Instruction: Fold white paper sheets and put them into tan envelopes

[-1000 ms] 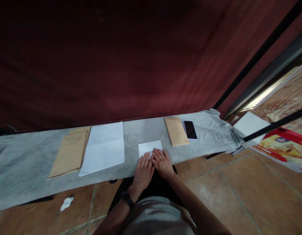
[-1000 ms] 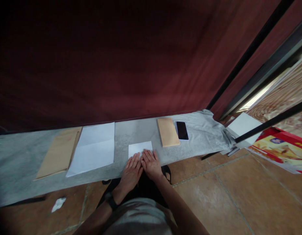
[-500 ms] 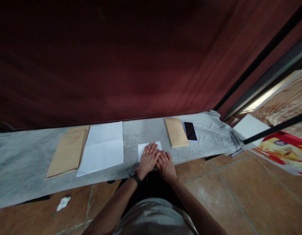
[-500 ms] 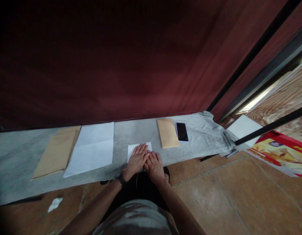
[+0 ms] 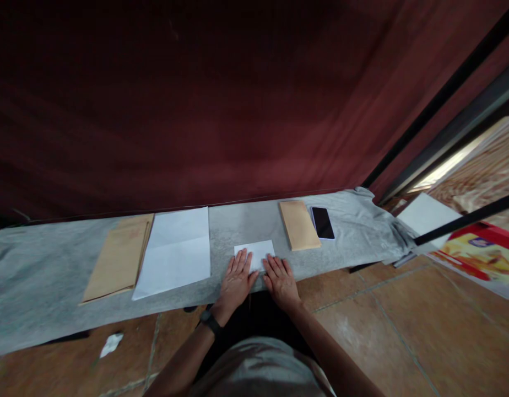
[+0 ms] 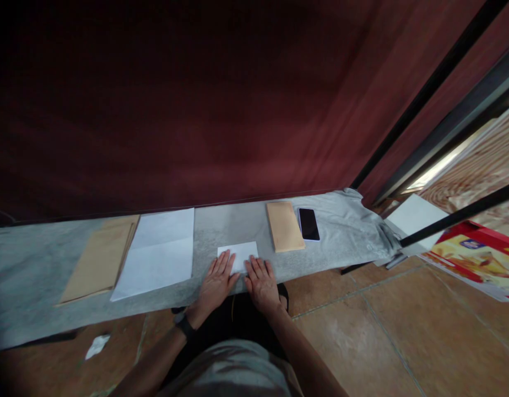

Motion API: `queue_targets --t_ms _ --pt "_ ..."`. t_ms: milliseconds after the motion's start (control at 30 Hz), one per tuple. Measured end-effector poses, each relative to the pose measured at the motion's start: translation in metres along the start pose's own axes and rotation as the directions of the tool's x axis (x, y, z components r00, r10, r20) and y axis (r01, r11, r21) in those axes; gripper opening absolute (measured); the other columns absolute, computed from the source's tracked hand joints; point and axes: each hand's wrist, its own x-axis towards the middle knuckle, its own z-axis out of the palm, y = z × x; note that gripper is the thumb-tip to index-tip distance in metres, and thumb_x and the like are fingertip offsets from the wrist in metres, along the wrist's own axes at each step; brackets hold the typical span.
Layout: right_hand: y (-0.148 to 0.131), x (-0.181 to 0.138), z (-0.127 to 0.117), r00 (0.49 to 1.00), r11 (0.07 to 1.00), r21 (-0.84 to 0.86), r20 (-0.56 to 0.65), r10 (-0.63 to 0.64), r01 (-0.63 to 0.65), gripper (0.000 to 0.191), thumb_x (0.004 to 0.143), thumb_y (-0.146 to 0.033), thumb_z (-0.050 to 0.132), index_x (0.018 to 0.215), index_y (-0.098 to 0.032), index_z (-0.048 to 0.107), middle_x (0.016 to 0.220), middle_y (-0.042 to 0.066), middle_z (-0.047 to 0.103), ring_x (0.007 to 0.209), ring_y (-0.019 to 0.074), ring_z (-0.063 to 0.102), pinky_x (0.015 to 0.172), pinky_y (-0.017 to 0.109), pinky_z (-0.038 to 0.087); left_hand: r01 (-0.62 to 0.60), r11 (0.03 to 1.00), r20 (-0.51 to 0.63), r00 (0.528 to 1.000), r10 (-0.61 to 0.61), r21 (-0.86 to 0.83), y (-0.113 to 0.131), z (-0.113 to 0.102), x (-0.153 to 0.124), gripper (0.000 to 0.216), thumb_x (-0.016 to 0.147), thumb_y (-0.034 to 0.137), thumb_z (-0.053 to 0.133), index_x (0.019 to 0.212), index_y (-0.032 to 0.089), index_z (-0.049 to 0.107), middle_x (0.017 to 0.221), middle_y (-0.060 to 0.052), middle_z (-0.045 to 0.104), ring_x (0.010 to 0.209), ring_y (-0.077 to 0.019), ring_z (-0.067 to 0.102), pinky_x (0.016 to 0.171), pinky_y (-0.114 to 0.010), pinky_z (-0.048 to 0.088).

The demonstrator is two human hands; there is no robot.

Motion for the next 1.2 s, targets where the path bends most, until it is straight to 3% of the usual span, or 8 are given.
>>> queue_targets --t_ms 167,367,567,900,1033,1200 --pt "0.004 -0.001 -0.003 0.999 1.000 -0.004 0.028 -0.029 0.029 0.052 0.103 -0.032 0.045 0.153 -0.019 0.040 0.158 0.010 0.041 0.143 0.0266 0.041 0.120 0.050 0.029 -0.032 0.999 0.006 0.999 0.031 0.021 -0.006 -0.007 -0.013 0.055 0.102 0.044 0.038 0.151 0.019 0.044 0.159 -0.013 0.039 0.149 -0.0282 0.033 0.121 -0.050 0.032" --pt "0.029 -0.006 -0.018 0.970 0.975 0.028 0.102 -0.220 0.218 0.058 0.100 -0.030 0.053 0.154 -0.016 0.038 0.160 0.013 0.037 0.146 0.0250 0.037 0.120 0.046 0.032 -0.045 0.998 0.008 0.999 0.045 0.044 -0.004 -0.012 -0.013 0.052 0.102 0.042 0.041 0.151 0.024 0.044 0.160 -0.013 0.038 0.149 -0.0290 0.034 0.120 -0.051 0.033" --pt "0.046 -0.001 -0.034 0.944 0.957 0.067 0.162 -0.289 0.282 0.054 0.098 -0.030 0.057 0.150 -0.017 0.045 0.155 0.012 0.045 0.144 0.0242 0.042 0.120 0.045 0.034 -0.037 0.996 -0.006 0.999 0.038 0.085 -0.001 -0.011 -0.013 0.052 0.101 0.039 0.044 0.151 0.024 0.045 0.158 -0.013 0.041 0.147 -0.0285 0.036 0.120 -0.050 0.032" --pt "0.024 0.006 -0.013 0.980 0.982 0.050 0.071 -0.184 0.181 0.052 0.103 -0.035 0.047 0.152 -0.018 0.042 0.159 0.012 0.038 0.146 0.0254 0.038 0.120 0.049 0.034 -0.014 0.994 0.015 1.000 0.013 0.105 0.003 -0.016 -0.011 0.051 0.102 0.038 0.042 0.149 0.020 0.047 0.156 -0.013 0.044 0.146 -0.0288 0.039 0.120 -0.051 0.032" --pt "0.022 0.000 -0.009 0.990 0.990 0.016 0.042 -0.138 0.137 0.052 0.103 -0.035 0.046 0.152 -0.018 0.042 0.159 0.013 0.039 0.145 0.0273 0.039 0.120 0.050 0.032 0.021 0.995 0.041 0.999 -0.025 0.095 0.014 -0.011 0.007 0.050 0.103 0.032 0.035 0.146 0.010 0.050 0.151 -0.017 0.050 0.144 -0.0280 0.042 0.122 -0.050 0.028" --pt "0.019 -0.004 -0.005 0.996 0.996 -0.015 0.001 -0.088 0.088 0.050 0.103 -0.038 0.046 0.149 -0.018 0.047 0.158 0.013 0.041 0.145 0.0300 0.038 0.119 0.053 0.031 -0.014 1.000 0.104 0.994 0.013 0.004 0.026 0.004 0.039 0.050 0.103 0.032 0.031 0.148 0.018 0.048 0.157 -0.009 0.044 0.147 -0.0265 0.037 0.120 -0.049 0.031"
